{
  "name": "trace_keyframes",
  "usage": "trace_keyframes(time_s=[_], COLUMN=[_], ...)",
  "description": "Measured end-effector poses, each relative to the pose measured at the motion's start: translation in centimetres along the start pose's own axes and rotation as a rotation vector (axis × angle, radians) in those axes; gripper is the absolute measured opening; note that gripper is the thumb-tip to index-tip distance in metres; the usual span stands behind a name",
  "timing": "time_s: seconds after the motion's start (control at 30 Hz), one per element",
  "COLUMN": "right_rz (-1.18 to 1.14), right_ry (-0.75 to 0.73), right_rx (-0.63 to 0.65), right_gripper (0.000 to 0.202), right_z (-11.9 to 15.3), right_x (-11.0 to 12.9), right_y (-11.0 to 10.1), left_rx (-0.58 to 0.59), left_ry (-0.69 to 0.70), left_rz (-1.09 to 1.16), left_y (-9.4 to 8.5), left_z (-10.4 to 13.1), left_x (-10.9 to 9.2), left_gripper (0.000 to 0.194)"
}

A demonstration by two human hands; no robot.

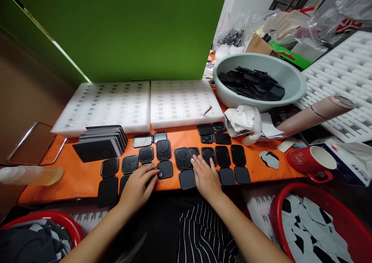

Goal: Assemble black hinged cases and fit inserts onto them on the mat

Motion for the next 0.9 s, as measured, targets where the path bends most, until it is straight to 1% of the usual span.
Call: trace_keyframes(time_s=[0.1, 0.23, 0.43, 0.63, 0.7, 0.77, 0.83, 0.9], right_rz=[0.002, 0.003, -0.019, -0.038, -0.058, -0.092, -0.129, -0.150], right_ry=[-0.002, -0.006, -0.007, -0.011, -0.007, -0.008, -0.045, -0.112], right_rx=[-0.009, -0.016, -0.041, -0.050, -0.079, -0.137, -0.178, -0.161], right_gripper=[0.040, 0.039, 0.037, 0.037, 0.037, 0.036, 0.034, 0.032], right_z=[0.0, 0.0, 0.0, 0.1, 0.2, 0.2, 0.0, -0.7], right_x=[0.0, -0.1, -0.1, -0.2, -0.2, 0.1, 1.0, 2.5], right_y=[0.0, 0.1, 0.0, 0.1, -0.2, -0.8, -1.5, -2.0], left_rx=[0.015, 0.041, 0.048, 0.035, 0.026, 0.009, -0.020, -0.060], left_ry=[0.036, 0.045, 0.060, 0.018, 0.001, -0.027, -0.074, -0.136], left_rz=[-0.072, -0.119, -0.136, -0.090, -0.066, -0.031, 0.009, 0.043], left_y=[0.8, 1.4, 1.4, 1.3, 1.1, 0.8, 0.3, -0.3], left_z=[0.3, 0.6, 0.6, 0.7, 0.9, 1.1, 1.4, 1.7], left_x=[-0.4, -0.4, -0.4, -0.6, -0.7, -0.7, -0.4, 0.0], left_gripper=[0.022, 0.024, 0.023, 0.021, 0.021, 0.020, 0.019, 0.019])
Point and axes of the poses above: each hand's wrist, its own z-axis away from the middle knuckle, its own y-axis out of the palm, x = y × z, the point moved 4 cm from there along -z, towards the middle knuckle
